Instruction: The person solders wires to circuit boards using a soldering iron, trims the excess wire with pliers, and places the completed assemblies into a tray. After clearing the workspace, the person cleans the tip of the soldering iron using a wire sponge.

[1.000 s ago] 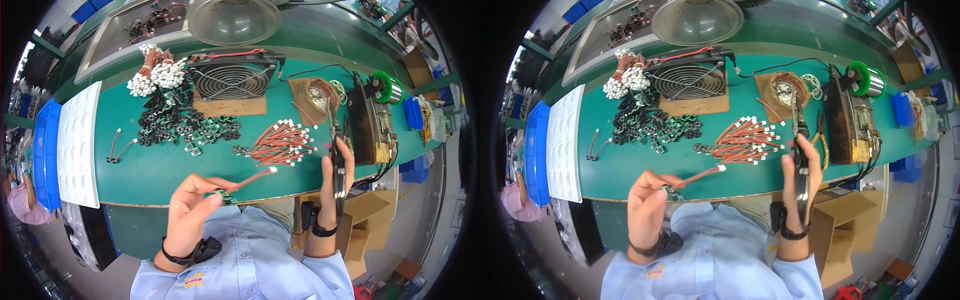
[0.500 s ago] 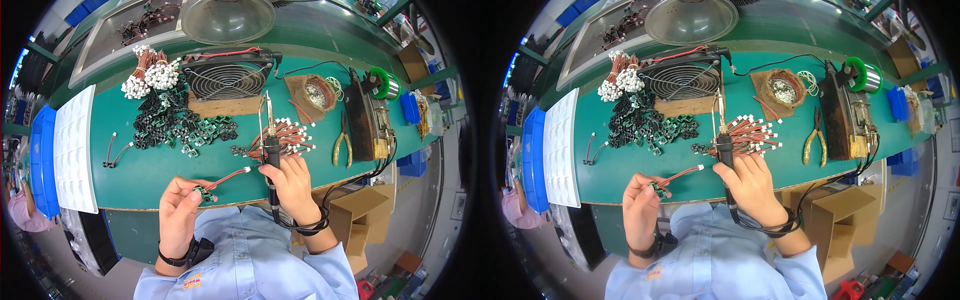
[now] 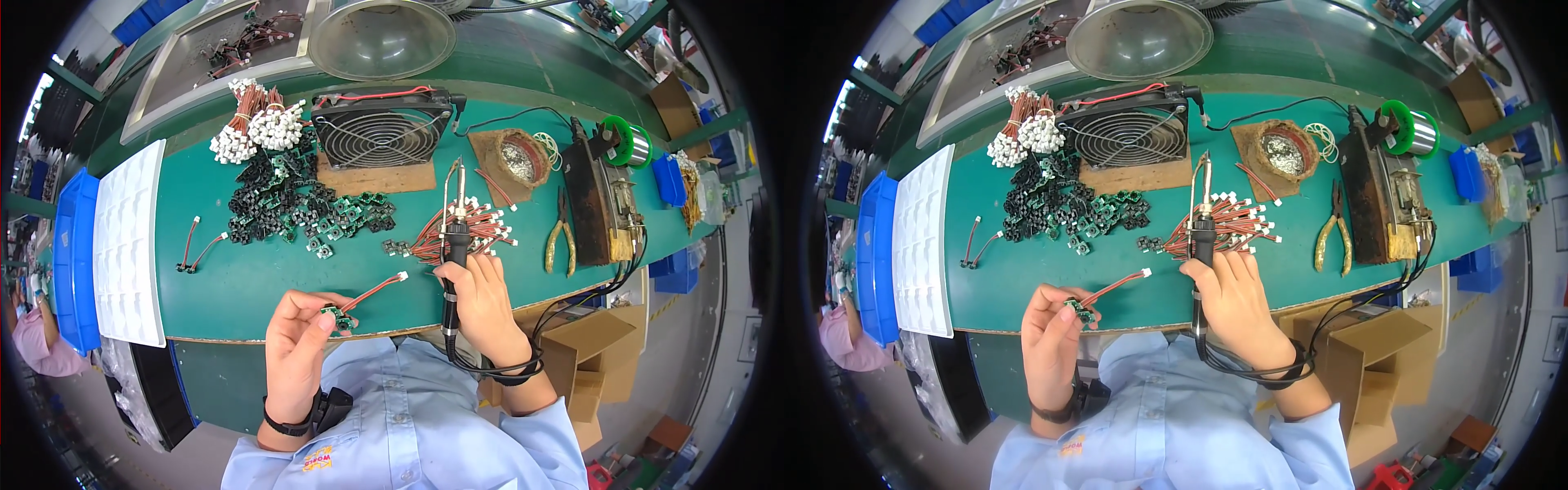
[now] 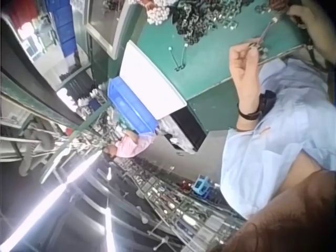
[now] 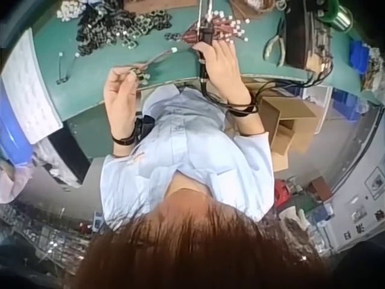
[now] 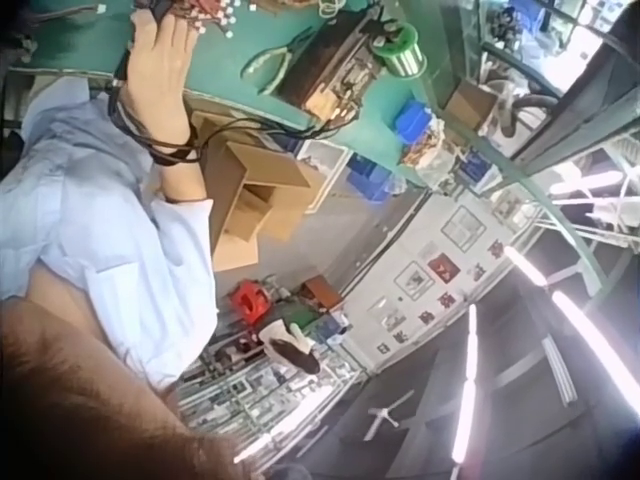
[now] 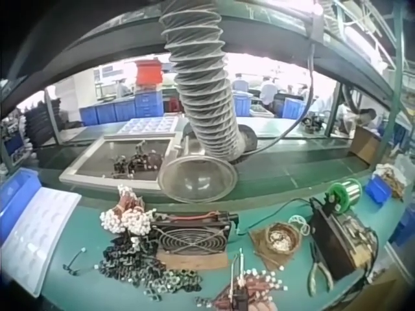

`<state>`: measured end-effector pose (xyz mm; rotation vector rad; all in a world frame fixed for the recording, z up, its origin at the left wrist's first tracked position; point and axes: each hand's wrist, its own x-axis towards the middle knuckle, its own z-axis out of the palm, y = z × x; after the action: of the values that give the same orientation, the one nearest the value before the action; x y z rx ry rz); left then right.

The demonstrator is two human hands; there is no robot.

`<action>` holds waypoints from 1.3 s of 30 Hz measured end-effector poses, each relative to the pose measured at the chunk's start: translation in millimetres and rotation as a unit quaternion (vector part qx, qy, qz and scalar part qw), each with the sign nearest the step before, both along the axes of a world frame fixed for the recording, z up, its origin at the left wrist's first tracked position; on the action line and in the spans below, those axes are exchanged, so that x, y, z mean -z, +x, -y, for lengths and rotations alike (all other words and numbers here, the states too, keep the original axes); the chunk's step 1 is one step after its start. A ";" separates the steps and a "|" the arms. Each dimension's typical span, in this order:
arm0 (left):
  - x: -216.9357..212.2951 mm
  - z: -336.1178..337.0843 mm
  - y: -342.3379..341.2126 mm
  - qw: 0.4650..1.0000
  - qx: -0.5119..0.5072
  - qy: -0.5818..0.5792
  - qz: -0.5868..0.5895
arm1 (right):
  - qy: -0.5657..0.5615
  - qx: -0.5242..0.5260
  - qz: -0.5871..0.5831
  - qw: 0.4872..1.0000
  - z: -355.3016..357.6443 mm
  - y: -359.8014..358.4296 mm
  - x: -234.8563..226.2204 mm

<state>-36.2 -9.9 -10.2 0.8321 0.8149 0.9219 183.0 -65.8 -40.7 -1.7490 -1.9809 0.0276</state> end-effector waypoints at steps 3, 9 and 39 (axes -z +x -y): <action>-1.5 3.9 0.3 0.999 0.014 0.002 -0.030 | 0.043 0.005 -0.095 0.995 4.7 4.1 2.0; -2.1 11.1 14.5 0.969 0.136 0.142 -0.148 | 0.075 0.012 -0.419 0.905 24.8 -11.4 -5.8; -4.3 16.0 31.2 0.976 0.185 -0.055 0.104 | -0.016 -0.017 -0.524 0.851 42.7 -33.6 -51.0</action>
<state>-5.0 -26.0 -5.9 0.7454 0.5009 0.6142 149.4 -108.5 10.3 -1.2435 -1.1672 0.8431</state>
